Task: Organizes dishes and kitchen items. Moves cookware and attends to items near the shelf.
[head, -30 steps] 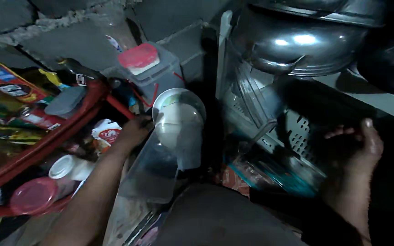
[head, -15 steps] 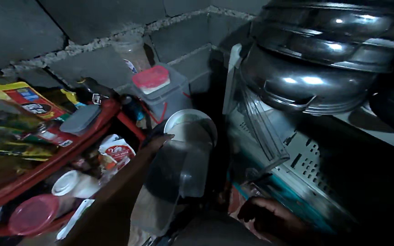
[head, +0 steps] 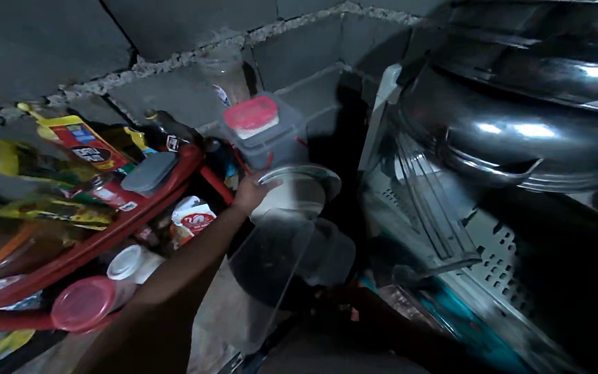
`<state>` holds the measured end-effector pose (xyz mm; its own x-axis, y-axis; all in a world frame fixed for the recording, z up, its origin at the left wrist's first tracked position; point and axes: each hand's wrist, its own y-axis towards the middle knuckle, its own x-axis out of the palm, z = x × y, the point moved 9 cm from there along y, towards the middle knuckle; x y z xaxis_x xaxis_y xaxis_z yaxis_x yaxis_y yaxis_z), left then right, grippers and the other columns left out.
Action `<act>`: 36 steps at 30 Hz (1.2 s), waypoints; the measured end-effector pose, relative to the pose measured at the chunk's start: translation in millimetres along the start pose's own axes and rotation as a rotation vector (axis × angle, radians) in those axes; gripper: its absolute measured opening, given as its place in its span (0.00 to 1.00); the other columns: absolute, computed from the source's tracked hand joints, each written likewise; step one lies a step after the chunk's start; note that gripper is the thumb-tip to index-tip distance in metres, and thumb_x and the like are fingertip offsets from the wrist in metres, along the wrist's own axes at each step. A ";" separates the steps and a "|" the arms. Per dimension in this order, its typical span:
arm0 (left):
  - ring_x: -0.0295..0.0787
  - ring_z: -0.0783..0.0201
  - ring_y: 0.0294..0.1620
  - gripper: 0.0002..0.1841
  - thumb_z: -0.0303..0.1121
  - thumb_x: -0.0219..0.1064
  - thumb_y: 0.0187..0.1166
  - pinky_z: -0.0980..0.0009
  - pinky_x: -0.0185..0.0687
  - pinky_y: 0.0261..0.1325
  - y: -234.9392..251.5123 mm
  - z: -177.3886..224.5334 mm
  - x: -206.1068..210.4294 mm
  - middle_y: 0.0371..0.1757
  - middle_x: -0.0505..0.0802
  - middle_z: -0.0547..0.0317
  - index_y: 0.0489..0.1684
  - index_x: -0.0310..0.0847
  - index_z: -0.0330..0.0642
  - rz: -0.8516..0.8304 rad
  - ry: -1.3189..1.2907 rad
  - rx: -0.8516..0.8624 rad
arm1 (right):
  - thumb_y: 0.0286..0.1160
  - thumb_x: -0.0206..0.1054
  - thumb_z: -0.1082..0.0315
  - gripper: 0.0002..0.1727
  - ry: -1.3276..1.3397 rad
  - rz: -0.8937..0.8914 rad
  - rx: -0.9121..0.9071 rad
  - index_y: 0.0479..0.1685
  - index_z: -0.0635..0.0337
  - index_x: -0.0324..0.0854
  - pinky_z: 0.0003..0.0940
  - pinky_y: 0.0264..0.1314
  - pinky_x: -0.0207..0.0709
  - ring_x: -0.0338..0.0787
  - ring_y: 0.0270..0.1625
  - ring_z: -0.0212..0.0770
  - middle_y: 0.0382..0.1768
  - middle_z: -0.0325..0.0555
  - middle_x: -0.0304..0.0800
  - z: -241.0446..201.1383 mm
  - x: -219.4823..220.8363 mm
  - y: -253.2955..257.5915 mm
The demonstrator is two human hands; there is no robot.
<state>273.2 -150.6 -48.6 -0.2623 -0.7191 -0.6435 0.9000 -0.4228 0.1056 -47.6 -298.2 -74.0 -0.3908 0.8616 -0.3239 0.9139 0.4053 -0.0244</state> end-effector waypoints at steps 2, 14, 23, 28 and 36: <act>0.92 0.49 0.56 0.18 0.41 0.74 0.80 0.42 0.82 0.66 -3.0 31.4 -14.0 0.52 0.94 0.43 0.57 0.88 0.36 0.040 0.089 0.185 | 0.80 0.71 0.63 0.22 -0.072 0.047 0.040 0.71 0.61 0.84 0.40 0.75 0.79 0.86 0.71 0.43 0.74 0.54 0.84 -2.8 -0.9 6.7; 0.91 0.68 0.57 0.17 0.34 0.72 0.80 0.66 0.84 0.69 -67.4 78.2 -101.3 0.54 0.94 0.49 0.58 0.85 0.30 0.523 -0.109 0.430 | 0.78 0.70 0.64 0.17 -0.126 0.425 0.105 0.60 0.65 0.88 0.36 0.70 0.83 0.90 0.63 0.40 0.62 0.54 0.90 1.9 -25.5 7.5; 0.93 0.68 0.41 0.26 0.53 0.71 0.79 0.65 0.91 0.47 -160.9 19.6 -106.1 0.43 0.93 0.60 0.63 0.79 0.41 0.625 -0.567 -0.296 | 0.72 0.77 0.54 0.51 0.207 0.655 0.220 0.91 0.66 0.52 0.38 0.73 0.82 0.82 0.76 0.45 0.82 0.61 0.71 -40.8 -10.4 43.7; 0.94 0.70 0.50 0.21 0.44 0.63 0.88 0.69 0.92 0.55 -222.0 44.5 -81.7 0.51 0.95 0.62 0.69 0.76 0.38 0.496 -0.747 -0.319 | 0.79 0.70 0.67 0.39 0.533 0.786 0.093 0.86 0.72 0.56 0.27 0.72 0.80 0.86 0.67 0.29 0.68 0.53 0.84 -83.6 -6.6 23.0; 0.83 0.86 0.49 0.21 0.34 0.59 0.88 0.86 0.77 0.59 -296.4 125.2 -29.0 0.46 0.90 0.56 0.56 0.75 0.13 -0.179 -0.367 0.142 | 0.75 0.62 0.77 0.20 0.536 1.151 -0.023 0.66 0.63 0.74 0.30 0.56 0.92 0.96 0.48 0.29 0.46 0.35 0.97 -88.5 -21.9 -141.8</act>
<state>-29.5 -73.5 33.7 -0.5392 -0.7653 -0.3516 0.7790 -0.6118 0.1370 -178.5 -347.5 20.2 0.6244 0.7311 0.2751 0.7537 -0.6563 0.0336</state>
